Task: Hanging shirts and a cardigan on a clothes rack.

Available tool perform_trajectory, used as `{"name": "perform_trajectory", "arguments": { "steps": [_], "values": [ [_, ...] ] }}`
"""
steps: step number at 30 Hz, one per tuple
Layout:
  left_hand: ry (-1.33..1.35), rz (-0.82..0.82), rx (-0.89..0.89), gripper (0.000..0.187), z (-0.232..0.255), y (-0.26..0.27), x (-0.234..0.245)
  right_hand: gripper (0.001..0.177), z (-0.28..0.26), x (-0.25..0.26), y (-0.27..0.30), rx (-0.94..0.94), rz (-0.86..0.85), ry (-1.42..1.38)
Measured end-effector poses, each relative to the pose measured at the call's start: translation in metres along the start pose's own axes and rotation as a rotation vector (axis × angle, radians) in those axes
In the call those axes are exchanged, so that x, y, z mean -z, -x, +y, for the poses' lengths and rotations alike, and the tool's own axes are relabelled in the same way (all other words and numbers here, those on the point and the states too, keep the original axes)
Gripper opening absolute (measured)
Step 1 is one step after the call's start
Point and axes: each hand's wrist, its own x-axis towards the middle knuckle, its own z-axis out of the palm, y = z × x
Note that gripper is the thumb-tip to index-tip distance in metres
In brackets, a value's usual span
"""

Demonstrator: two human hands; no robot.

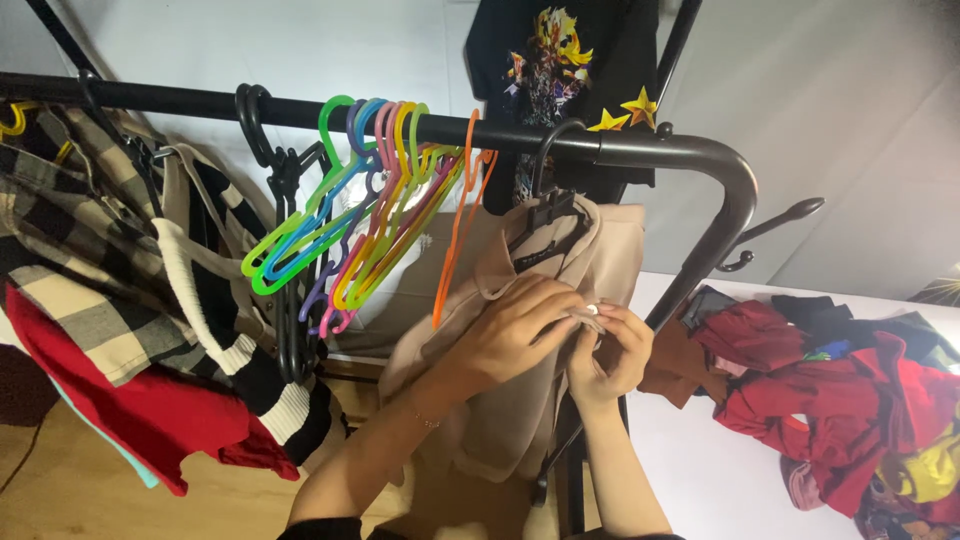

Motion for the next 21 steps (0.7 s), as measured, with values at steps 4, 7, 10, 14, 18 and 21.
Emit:
{"name": "perform_trajectory", "arguments": {
  "steps": [4, 7, 10, 14, 18, 21],
  "values": [
    [-0.022, 0.033, -0.045, 0.025, 0.002, -0.001, -0.005, 0.023, -0.003, -0.003, 0.0, -0.054, 0.061, 0.008],
    [-0.058, 0.047, -0.057, 0.026, 0.004, -0.002, -0.01, 0.024, -0.003, -0.006, 0.005, -0.118, 0.081, -0.041],
    [-0.125, 0.036, -0.112, 0.024, 0.0, 0.001, -0.015, 0.023, 0.0, -0.008, 0.01, -0.186, 0.105, -0.188],
    [-0.139, 0.018, -0.098, 0.02, 0.006, 0.0, -0.014, 0.026, 0.004, -0.007, 0.008, -0.12, 0.096, -0.183],
    [-0.296, -0.015, -0.08, 0.03, 0.014, -0.003, -0.011, 0.027, 0.013, 0.001, 0.012, -0.113, 0.033, -0.146],
    [-0.351, -0.037, -0.115, 0.034, 0.012, 0.0, -0.012, 0.028, 0.023, 0.006, 0.022, -0.167, -0.009, -0.161]
  ]
}}
